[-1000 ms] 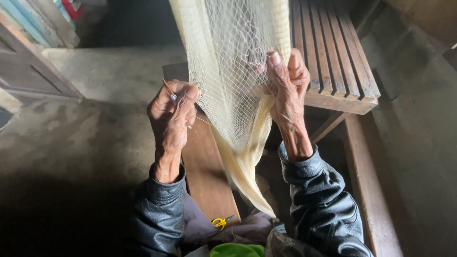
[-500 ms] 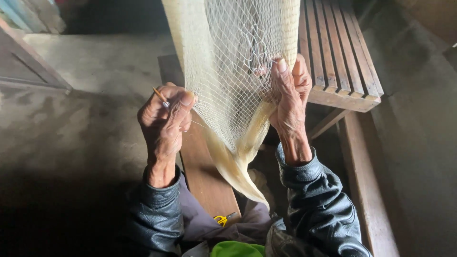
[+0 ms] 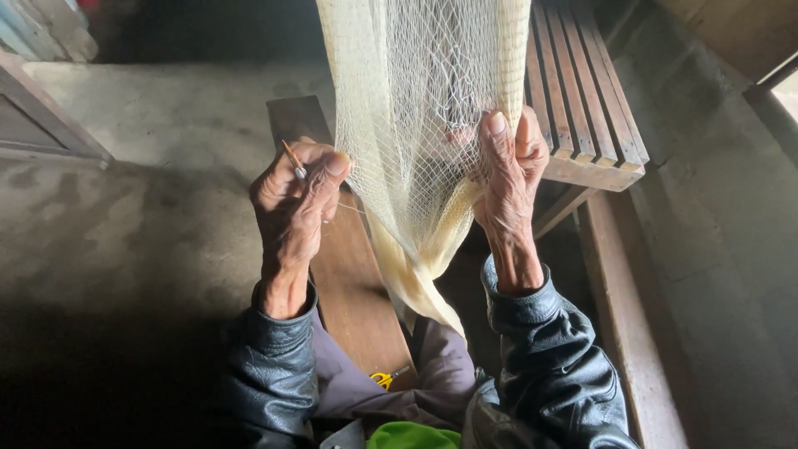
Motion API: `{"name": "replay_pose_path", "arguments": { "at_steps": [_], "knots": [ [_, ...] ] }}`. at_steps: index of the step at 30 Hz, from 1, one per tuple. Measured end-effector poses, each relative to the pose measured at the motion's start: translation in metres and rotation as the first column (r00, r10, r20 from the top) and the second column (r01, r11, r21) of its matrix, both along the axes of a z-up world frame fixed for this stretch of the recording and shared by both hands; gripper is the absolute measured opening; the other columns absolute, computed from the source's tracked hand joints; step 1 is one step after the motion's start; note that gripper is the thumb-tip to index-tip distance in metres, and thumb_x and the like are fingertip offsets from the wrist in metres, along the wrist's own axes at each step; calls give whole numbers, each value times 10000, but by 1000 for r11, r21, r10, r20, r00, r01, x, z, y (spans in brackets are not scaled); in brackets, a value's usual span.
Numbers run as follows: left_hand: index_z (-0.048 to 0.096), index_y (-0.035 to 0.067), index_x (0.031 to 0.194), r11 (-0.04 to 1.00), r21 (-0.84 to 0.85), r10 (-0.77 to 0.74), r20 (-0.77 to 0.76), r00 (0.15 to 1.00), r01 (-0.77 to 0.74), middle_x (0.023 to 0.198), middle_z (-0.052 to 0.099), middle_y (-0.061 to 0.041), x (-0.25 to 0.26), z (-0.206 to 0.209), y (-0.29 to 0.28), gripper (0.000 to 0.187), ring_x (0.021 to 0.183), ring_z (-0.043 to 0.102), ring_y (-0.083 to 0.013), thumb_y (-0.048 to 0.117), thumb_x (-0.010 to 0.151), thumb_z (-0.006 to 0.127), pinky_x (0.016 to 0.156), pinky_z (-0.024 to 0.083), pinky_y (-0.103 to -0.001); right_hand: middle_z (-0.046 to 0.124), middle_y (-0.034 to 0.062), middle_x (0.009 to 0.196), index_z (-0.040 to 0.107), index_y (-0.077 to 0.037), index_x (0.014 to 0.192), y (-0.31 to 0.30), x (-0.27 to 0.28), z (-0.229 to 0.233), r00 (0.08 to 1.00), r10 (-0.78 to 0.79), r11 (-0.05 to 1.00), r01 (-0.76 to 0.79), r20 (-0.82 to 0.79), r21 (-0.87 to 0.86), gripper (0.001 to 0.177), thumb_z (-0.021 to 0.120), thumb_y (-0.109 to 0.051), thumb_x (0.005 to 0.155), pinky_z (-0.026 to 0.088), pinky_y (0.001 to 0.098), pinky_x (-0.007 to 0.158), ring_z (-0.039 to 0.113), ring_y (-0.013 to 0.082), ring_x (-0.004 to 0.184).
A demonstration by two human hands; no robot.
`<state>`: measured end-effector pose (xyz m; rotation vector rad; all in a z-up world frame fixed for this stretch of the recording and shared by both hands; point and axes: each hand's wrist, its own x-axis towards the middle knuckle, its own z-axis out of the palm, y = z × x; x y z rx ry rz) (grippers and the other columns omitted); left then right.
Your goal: Repairing a fishing net by weaving thread through the mesh using a small needle tool
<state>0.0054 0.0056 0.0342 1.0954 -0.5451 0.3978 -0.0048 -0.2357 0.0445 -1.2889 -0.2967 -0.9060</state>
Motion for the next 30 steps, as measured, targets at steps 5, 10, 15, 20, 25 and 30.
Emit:
{"name": "replay_pose_path", "arguments": {
  "at_steps": [5, 10, 15, 20, 25, 30],
  "knots": [
    [706, 16, 935, 1000, 16, 2, 5, 1000, -2, 754, 584, -39, -9, 4, -2, 98, 447, 488, -21, 82, 968, 770, 409, 425, -189, 618, -3, 849, 710, -154, 1078, 27, -25, 27, 1000, 4, 998, -5, 17, 59, 167, 728, -298, 994, 466, 375, 971, 567, 104, 875],
    [706, 20, 939, 1000, 20, 13, -1, 1000, -13, 754, 574, -35, -15, 10, 1, 97, 447, 468, -23, 91, 974, 762, 411, 420, -196, 604, -10, 821, 708, -127, 1056, 31, -26, 27, 1000, 27, 996, -27, 7, 82, 160, 719, -274, 993, 466, 371, 950, 561, 85, 864],
    [710, 13, 945, 999, 49, 25, -49, 999, -22, 733, 556, -24, -14, 9, 4, 104, 447, 455, -17, 96, 964, 771, 410, 414, -189, 549, -36, 797, 702, -140, 1016, 31, -28, 29, 998, 64, 995, -65, 6, 81, 127, 706, -265, 997, 456, 312, 905, 495, 51, 833],
    [708, 15, 949, 998, 64, 25, -73, 997, -20, 747, 564, -27, -9, 8, 0, 99, 446, 431, -8, 96, 978, 756, 403, 381, -183, 542, -27, 780, 704, -125, 1010, 37, -31, 38, 993, 117, 988, -118, 17, 103, 134, 709, -258, 990, 466, 312, 897, 508, 57, 814],
    [696, -4, 941, 997, 68, 40, -88, 995, -34, 679, 486, -1, -12, 16, -10, 107, 453, 398, -4, 80, 980, 749, 402, 361, -179, 588, -45, 798, 707, -164, 1004, 35, -26, 41, 984, 179, 976, -177, -8, 130, 145, 717, -308, 990, 461, 341, 962, 535, 67, 836],
    [694, 4, 914, 997, 71, 39, -89, 995, -33, 678, 500, -7, -1, 12, -12, 115, 442, 411, -6, 82, 968, 759, 405, 384, -176, 619, 10, 754, 694, -103, 962, 11, 1, 25, 975, 224, 970, -222, -8, 100, 131, 734, -227, 971, 507, 317, 858, 566, 73, 765]
  ]
}}
